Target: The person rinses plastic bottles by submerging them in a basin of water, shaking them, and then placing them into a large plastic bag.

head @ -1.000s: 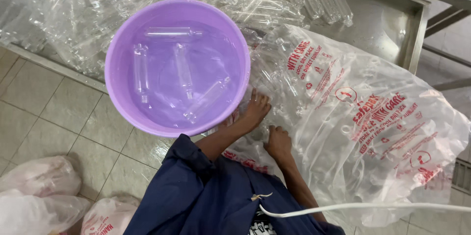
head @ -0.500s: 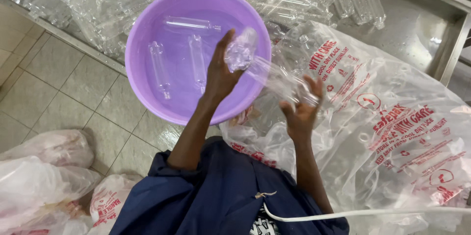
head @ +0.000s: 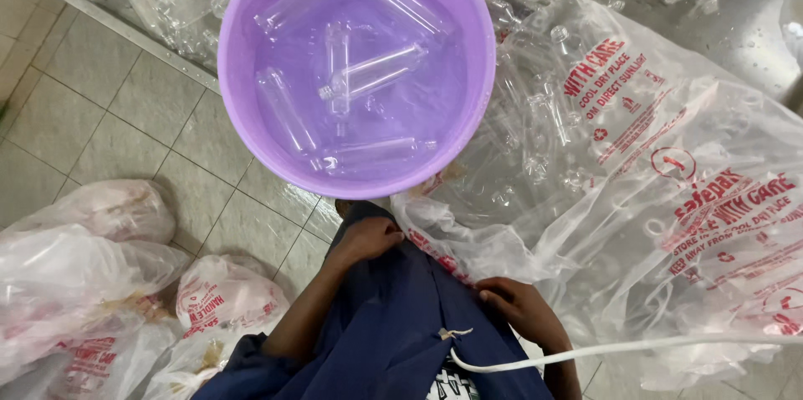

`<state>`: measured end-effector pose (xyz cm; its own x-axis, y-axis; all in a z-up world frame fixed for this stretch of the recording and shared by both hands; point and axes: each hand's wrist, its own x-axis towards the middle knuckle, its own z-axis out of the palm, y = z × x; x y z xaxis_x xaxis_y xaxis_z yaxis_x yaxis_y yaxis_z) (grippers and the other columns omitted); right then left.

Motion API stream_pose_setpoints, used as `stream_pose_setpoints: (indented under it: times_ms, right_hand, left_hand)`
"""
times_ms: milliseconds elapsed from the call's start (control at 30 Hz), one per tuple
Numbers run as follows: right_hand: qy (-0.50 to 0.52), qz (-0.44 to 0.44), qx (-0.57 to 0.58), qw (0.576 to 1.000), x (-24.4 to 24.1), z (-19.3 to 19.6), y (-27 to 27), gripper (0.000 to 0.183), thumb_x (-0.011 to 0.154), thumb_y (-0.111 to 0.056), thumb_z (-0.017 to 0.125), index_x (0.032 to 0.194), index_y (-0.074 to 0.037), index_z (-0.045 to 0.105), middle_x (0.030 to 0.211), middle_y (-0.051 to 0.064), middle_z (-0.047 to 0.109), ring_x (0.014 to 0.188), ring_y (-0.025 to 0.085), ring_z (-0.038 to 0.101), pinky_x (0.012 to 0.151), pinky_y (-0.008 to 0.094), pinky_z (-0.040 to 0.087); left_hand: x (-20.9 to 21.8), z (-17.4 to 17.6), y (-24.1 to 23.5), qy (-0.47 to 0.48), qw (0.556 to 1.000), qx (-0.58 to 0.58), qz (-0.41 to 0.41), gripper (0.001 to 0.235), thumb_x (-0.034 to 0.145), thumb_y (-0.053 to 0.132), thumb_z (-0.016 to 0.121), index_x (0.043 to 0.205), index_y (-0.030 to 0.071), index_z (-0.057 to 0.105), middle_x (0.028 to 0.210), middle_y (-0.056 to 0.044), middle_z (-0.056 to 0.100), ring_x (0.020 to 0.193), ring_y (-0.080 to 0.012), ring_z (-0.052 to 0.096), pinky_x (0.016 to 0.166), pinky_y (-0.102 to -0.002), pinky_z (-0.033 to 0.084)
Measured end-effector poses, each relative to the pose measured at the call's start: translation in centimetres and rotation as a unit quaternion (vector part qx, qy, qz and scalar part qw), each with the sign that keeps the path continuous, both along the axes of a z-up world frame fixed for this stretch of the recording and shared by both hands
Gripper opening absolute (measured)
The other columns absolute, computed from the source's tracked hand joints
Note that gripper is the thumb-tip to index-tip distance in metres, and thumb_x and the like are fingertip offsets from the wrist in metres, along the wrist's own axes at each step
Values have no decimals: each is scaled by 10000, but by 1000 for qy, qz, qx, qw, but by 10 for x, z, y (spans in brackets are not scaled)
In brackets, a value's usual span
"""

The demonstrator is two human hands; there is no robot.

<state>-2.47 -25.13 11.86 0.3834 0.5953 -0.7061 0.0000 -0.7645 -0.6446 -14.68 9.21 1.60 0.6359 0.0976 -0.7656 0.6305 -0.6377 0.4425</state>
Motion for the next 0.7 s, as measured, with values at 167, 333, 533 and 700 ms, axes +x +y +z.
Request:
stream_pose_setpoints:
  times_ms: [167, 333, 533, 700]
  right_hand:
    - [-117, -54, -62, 990, -40, -14, 24, 371, 1018, -457, 620, 1217, -221, 827, 1232, -28, 843, 1131, 205, 790, 942, 370, 579]
    - [-247, -177, 158, 940, -40, -6, 88, 255, 1070, -314, 718, 1235, -154, 830, 1183, 106, 802, 1093, 352, 787, 849, 442, 682]
    - [-355, -23, 20, 934, -57, -84, 125, 335, 1071, -188, 620, 1377, -86, 709, 1312, 254, 700, 1216, 486, 700, 996, 591, 602]
    - [-452, -255, 67, 852, -134, -57, 161, 336, 1069, -121, 706, 1401, -70, 705, 1380, 169, 564, 1172, 429, 708, 875, 457, 682]
  left_hand:
    - [-8, -71, -8, 1, 978, -199, 65, 761, 874, 589, 719, 1461, 116, 613, 1462, -130, 667, 1288, -300, 654, 1046, -430, 491]
    - [7, -134, -26, -16, 889, -420, 182, 987, 998, 426, 844, 1760, 133, 291, 1790, -174, 312, 1618, -415, 332, 1354, -552, 287]
    - [9, -181, -57, 22, 719, -552, 422, 373, 1059, 186, 648, 1363, 23, 507, 1093, -65, 525, 870, -253, 673, 910, -547, 690]
    - [-2, -188, -60, 88, 608, -637, 465, 120, 958, 266, 600, 887, 169, 604, 798, 25, 560, 745, -168, 632, 747, -395, 581]
